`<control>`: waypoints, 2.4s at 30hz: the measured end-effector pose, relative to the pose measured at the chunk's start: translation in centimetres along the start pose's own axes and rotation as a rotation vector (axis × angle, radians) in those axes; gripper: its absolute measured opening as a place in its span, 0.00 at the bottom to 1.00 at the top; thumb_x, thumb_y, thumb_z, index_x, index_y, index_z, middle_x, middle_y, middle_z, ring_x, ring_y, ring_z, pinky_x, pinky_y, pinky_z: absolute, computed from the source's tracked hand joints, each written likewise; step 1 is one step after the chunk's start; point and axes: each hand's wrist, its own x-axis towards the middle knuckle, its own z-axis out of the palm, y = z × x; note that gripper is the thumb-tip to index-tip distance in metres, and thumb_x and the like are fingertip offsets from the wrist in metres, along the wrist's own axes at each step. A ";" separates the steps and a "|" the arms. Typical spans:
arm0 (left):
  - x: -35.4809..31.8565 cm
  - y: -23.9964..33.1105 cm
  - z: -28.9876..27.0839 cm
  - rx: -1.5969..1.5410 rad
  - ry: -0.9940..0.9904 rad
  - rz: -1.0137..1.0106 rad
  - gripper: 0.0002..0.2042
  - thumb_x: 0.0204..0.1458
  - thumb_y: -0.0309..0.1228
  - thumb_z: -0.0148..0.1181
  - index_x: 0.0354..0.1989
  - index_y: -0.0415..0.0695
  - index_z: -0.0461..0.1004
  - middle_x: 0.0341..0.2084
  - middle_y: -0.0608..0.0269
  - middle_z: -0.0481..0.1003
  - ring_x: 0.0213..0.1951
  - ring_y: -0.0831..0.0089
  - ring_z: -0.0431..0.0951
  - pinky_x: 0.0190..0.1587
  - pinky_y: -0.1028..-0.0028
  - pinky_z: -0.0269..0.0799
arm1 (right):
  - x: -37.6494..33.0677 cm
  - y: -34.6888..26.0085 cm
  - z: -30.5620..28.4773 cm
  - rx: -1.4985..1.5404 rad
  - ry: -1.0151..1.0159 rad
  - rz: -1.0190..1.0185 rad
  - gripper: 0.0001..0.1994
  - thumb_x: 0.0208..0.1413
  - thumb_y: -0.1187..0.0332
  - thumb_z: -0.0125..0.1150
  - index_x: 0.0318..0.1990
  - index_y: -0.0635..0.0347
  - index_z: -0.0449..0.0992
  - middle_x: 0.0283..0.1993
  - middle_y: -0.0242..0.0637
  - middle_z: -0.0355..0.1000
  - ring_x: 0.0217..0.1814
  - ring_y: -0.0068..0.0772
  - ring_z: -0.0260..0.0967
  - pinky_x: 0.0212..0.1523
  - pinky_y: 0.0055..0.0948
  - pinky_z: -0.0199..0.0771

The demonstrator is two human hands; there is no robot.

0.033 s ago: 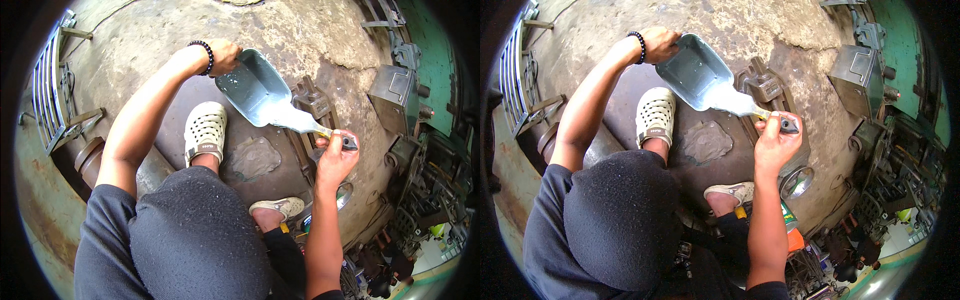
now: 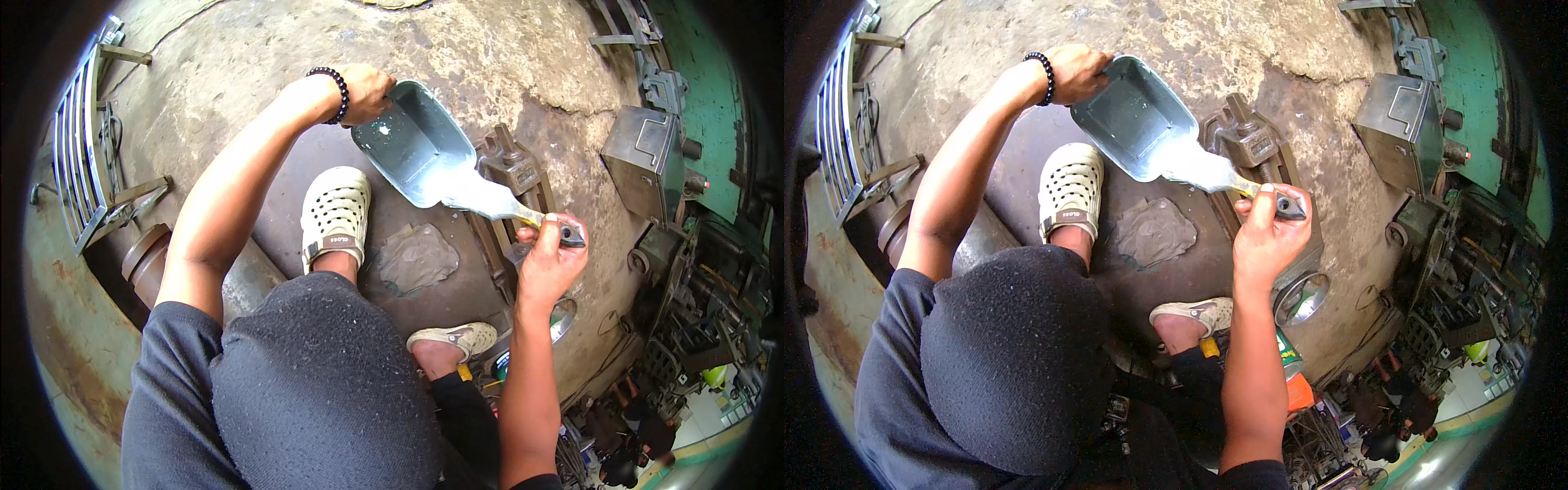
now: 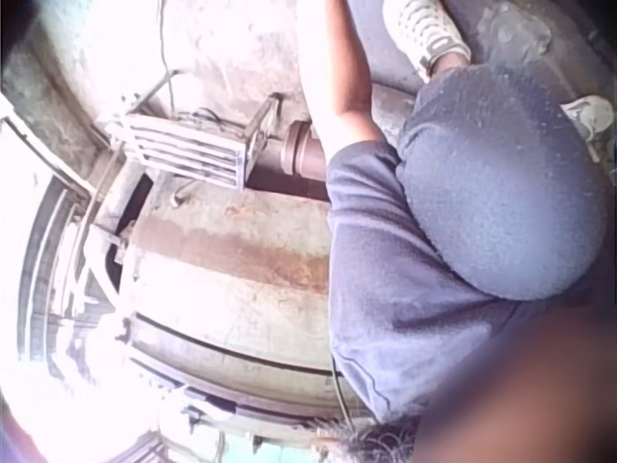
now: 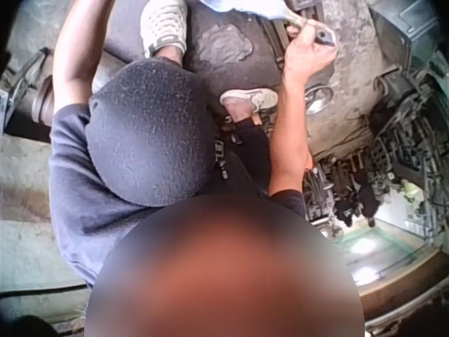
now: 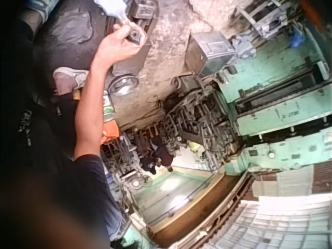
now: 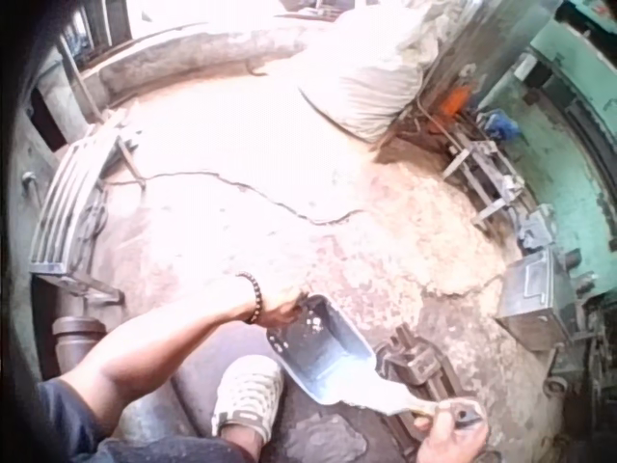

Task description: The person mixes a light-colored paste in a small container, then uses a brush to apply it to a metal vise and surrounding floor area. The person wipes the applied paste with a cloth and continues brushing the surface.

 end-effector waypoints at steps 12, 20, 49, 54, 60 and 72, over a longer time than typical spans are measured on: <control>0.7 0.0 -0.1 0.078 -0.058 -0.036 0.14 0.59 0.34 0.55 0.44 0.35 0.76 0.31 0.39 0.81 0.38 0.47 0.83 0.43 0.54 0.80 | 0.8 -0.2 2.5 0.097 -0.014 0.035 0.03 0.62 0.76 0.57 0.39 0.66 0.71 0.28 0.37 0.73 0.23 0.28 0.75 0.27 0.25 0.76; 0.4 0.2 -0.3 0.174 -0.069 0.027 0.16 0.59 0.34 0.56 0.50 0.37 0.75 0.33 0.40 0.81 0.38 0.46 0.83 0.43 0.53 0.80 | 0.4 0.3 1.8 -0.028 -0.023 -0.039 0.02 0.61 0.79 0.59 0.38 0.67 0.71 0.30 0.36 0.71 0.24 0.23 0.72 0.28 0.26 0.79; 1.6 -3.3 -2.1 -0.555 0.163 -0.160 0.18 0.70 0.39 0.46 0.53 0.34 0.69 0.22 0.58 0.76 0.20 0.75 0.78 0.22 0.73 0.78 | 3.1 0.6 -7.9 1.341 -0.172 0.367 0.10 0.61 0.69 0.58 0.43 0.67 0.70 0.40 0.39 0.64 0.36 0.28 0.66 0.40 0.30 0.69; 4.6 -5.0 -1.0 -0.648 0.238 -0.223 0.17 0.69 0.39 0.46 0.51 0.36 0.70 0.22 0.57 0.79 0.20 0.74 0.80 0.24 0.72 0.78 | 2.6 -0.2 -8.2 1.449 -0.279 0.340 0.10 0.61 0.68 0.58 0.44 0.65 0.71 0.40 0.37 0.66 0.36 0.26 0.68 0.40 0.31 0.69; 9.3 -5.3 0.4 -0.672 0.220 -0.269 0.17 0.68 0.41 0.46 0.46 0.36 0.71 0.21 0.58 0.77 0.18 0.75 0.76 0.21 0.72 0.76 | 1.3 -1.2 -10.0 1.366 -0.280 0.236 0.16 0.66 0.56 0.58 0.52 0.57 0.75 0.41 0.34 0.69 0.36 0.24 0.69 0.42 0.31 0.69; 8.5 -4.3 -1.0 -0.873 0.106 -0.374 0.37 0.58 0.68 0.52 0.61 0.47 0.72 0.24 0.57 0.79 0.20 0.76 0.78 0.22 0.78 0.72 | -2.0 -4.9 -16.0 1.377 -0.259 0.098 0.24 0.66 0.46 0.59 0.52 0.62 0.76 0.37 0.35 0.66 0.34 0.25 0.66 0.41 0.29 0.67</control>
